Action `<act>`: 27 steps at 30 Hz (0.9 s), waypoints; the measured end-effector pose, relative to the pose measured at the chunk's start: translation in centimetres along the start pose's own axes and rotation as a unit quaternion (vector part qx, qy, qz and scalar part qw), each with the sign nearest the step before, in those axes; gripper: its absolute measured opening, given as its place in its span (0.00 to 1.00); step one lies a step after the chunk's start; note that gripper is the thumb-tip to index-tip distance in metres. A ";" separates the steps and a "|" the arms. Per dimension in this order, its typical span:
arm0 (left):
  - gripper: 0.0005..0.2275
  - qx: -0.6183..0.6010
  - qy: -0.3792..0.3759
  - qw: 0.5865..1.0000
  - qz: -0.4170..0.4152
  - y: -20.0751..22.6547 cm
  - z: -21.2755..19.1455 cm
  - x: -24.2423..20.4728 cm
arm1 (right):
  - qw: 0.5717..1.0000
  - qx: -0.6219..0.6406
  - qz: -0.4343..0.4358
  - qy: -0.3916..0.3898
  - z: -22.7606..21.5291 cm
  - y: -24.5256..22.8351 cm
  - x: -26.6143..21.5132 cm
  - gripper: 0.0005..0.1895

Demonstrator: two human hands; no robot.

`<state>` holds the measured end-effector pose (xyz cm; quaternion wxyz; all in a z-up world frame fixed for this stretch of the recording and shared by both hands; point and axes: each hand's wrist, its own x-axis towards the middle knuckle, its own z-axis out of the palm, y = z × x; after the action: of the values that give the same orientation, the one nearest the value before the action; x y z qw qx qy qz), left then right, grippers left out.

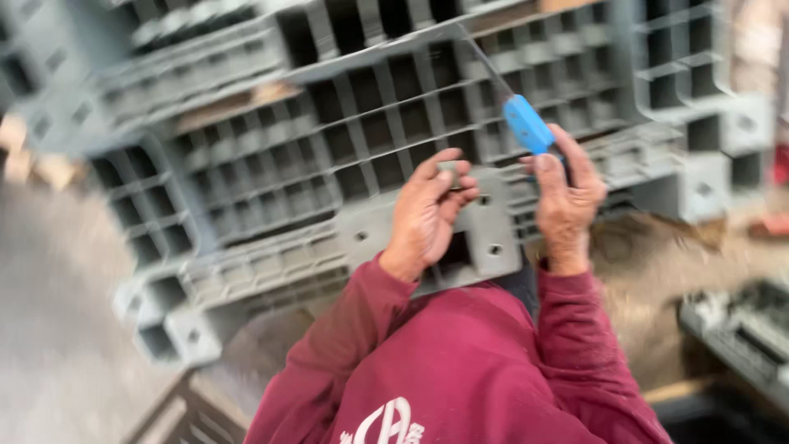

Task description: The person uses a utility knife to trim and clean the edges of a large grey plastic pallet. They then use a hot air gun to apply heat to the plastic surface, smoothing the material and melting away excess plastic.

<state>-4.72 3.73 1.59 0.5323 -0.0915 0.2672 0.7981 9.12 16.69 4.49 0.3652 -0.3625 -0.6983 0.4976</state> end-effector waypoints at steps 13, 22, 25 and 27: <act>0.09 0.153 -0.033 0.981 -0.111 -21.0 17.3 11.8 | 0.995 0.000 0.028 0.094 -20.8 3.5 5.3 0.25; 0.08 0.218 -0.014 0.975 -0.037 -36.4 23.1 20.9 | 0.978 -0.202 -0.050 0.011 -36.7 11.5 18.6 0.24; 0.09 0.303 0.014 0.953 0.005 -39.4 23.4 24.3 | 0.972 -0.230 -0.050 -0.021 -38.2 15.8 21.9 0.24; 0.10 0.349 0.030 0.936 0.016 -40.7 23.4 26.8 | 0.967 -0.248 -0.042 -0.030 -38.4 18.4 23.3 0.25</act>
<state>23.94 49.25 -3.64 0.5097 0.0806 0.5464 0.6596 34.24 57.92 -0.55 0.2631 -0.3973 -0.8252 0.3034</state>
